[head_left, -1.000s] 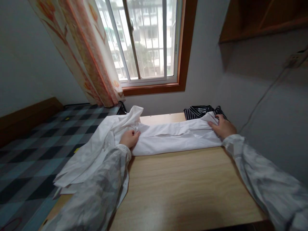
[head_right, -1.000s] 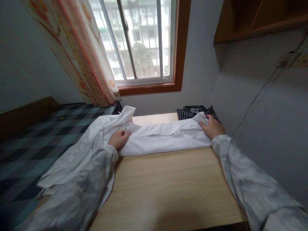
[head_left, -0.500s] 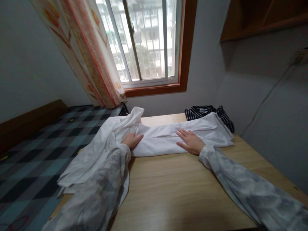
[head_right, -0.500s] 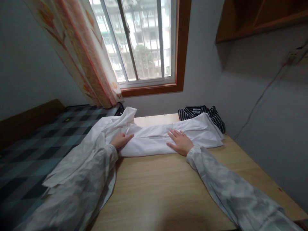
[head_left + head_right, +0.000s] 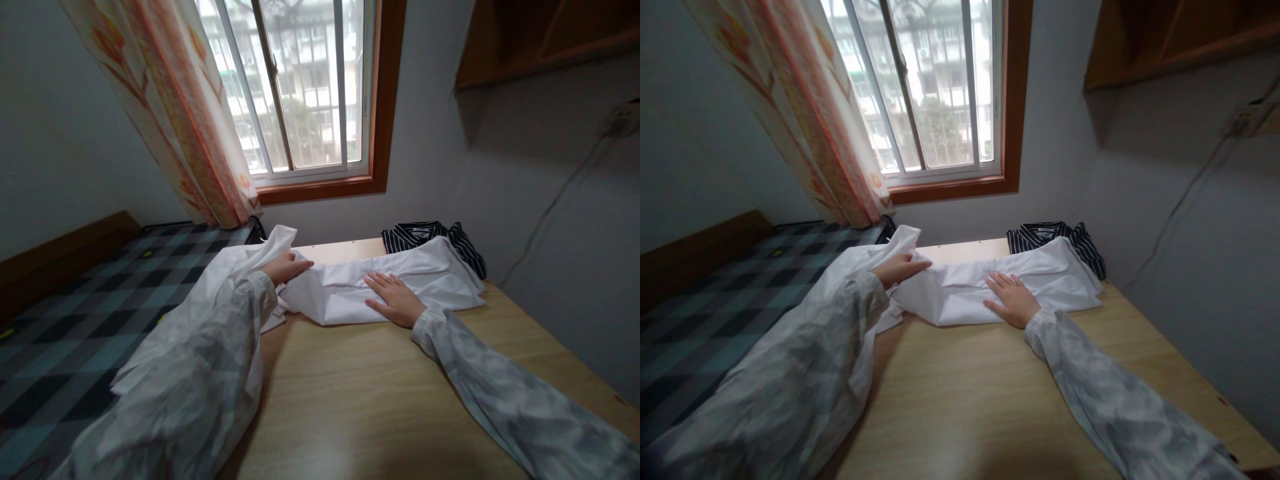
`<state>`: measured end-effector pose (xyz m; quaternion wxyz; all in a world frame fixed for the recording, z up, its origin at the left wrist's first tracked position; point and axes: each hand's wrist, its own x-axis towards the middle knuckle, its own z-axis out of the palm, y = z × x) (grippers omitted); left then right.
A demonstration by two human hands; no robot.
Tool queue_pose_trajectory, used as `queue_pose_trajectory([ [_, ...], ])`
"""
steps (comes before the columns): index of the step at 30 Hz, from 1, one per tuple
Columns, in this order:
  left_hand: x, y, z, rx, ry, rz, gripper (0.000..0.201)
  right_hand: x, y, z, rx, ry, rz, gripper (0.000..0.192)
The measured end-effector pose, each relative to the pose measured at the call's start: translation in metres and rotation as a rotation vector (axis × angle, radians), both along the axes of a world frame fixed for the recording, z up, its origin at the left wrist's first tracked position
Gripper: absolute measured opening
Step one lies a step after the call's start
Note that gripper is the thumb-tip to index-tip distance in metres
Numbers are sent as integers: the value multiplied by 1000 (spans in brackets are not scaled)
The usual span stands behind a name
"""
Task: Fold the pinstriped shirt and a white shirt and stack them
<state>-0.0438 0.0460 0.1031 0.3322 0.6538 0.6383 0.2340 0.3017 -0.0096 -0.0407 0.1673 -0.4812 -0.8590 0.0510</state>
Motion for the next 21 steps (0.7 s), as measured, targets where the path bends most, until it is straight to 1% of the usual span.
queue_pose_trajectory([
  [3, 37, 6, 11, -31, 18, -87, 45, 1, 1, -2, 0, 87, 1, 70],
  [5, 64, 7, 13, -80, -32, -157, 42, 2, 2, -4, 2, 160, -9, 70],
  [8, 97, 7, 5, -235, -152, -352, 39, 3, 7, -7, -5, 288, -32, 67],
  [10, 109, 6, -7, -266, -202, -455, 42, 4, 10, -8, -25, 382, -48, 63],
  [11, 112, 6, -13, -233, -213, -483, 43, 5, 12, -8, -40, 430, -53, 60],
  [12, 112, 6, -21, -164, -219, -495, 43, 6, 14, -7, -57, 478, -55, 58],
  [14, 105, 6, -36, 52, -217, -506, 36, 9, 15, -6, -91, 571, -52, 55],
  [16, 91, 6, -51, 282, -190, -496, 27, 10, 16, -5, -115, 657, -49, 53],
  [18, 76, 0, -65, 430, -141, -436, 21, 11, 15, -4, -142, 727, -68, 53],
  [21, 52, -21, -81, 547, -72, -330, 22, 9, 15, -4, -211, 791, -98, 55],
])
